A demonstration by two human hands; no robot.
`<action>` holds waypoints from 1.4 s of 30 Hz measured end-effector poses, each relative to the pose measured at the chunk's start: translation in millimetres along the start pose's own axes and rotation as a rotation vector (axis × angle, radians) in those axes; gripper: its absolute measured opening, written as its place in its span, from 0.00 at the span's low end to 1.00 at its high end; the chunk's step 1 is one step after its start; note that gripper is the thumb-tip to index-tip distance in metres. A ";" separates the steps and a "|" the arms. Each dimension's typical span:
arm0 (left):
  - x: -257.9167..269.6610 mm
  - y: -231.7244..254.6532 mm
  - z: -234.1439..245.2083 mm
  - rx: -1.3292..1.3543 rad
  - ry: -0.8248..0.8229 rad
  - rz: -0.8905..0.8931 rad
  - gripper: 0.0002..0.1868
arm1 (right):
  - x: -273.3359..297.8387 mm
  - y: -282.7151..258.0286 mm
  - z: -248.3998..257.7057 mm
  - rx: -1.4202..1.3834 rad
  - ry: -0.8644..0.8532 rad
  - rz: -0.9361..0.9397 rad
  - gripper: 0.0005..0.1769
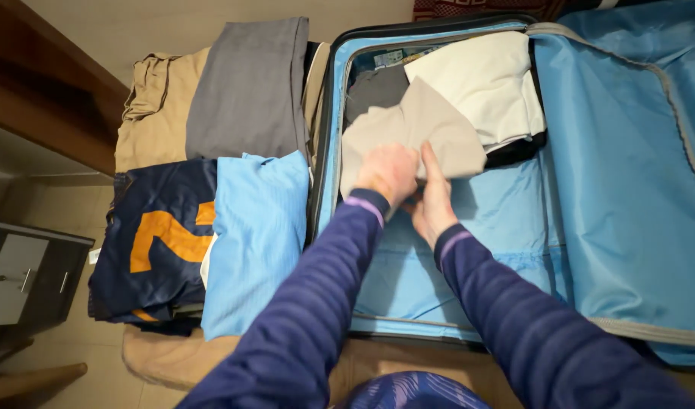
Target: The person unpacks a suitcase by removing folded clothes and toiletries one by one and placing them on a nearby surface. The person handles shirts, pants, and small items like toothpaste and a box, stacking them neatly on the bed.
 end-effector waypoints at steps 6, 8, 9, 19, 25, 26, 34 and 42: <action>32.0 24.3 -31.4 0.325 -0.395 -0.004 0.39 | 62.1 8.1 95.6 -0.062 0.087 -0.228 0.29; 31.4 12.0 -43.7 0.457 -0.228 0.091 0.46 | 77.1 -1.7 114.2 -0.072 0.033 -0.273 0.27; 34.6 4.9 -53.9 0.476 -0.058 0.162 0.50 | 83.9 -6.5 120.1 -0.083 0.040 -0.290 0.26; 67.5 -24.2 -102.1 1.802 -0.480 0.057 0.49 | 114.4 -70.3 88.5 0.017 -0.166 -0.137 0.22; 83.7 -63.2 -55.3 2.315 -0.269 -0.149 0.36 | 96.4 -96.3 -0.4 -0.038 -0.389 -0.048 0.18; 85.3 -82.3 -44.9 2.327 -0.168 -0.187 0.33 | 88.6 -94.1 -21.9 -0.060 -0.461 -0.010 0.16; 123.7 -329.7 73.4 2.029 0.363 -0.336 0.28 | -12.4 -45.5 -245.9 -0.091 -0.866 0.084 0.16; 131.9 -529.0 96.8 1.996 0.541 -0.290 0.27 | -108.8 21.6 -425.7 0.073 -0.758 -0.103 0.25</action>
Point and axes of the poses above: each hand's wrist, its own x-axis away from the middle knuckle, its own z-axis out of the back of the hand, y = z × x, the point moved 1 cm from there along -x, towards the middle knuckle, and after that the axes turned 7 degrees about -y, right-handed, at the moved point
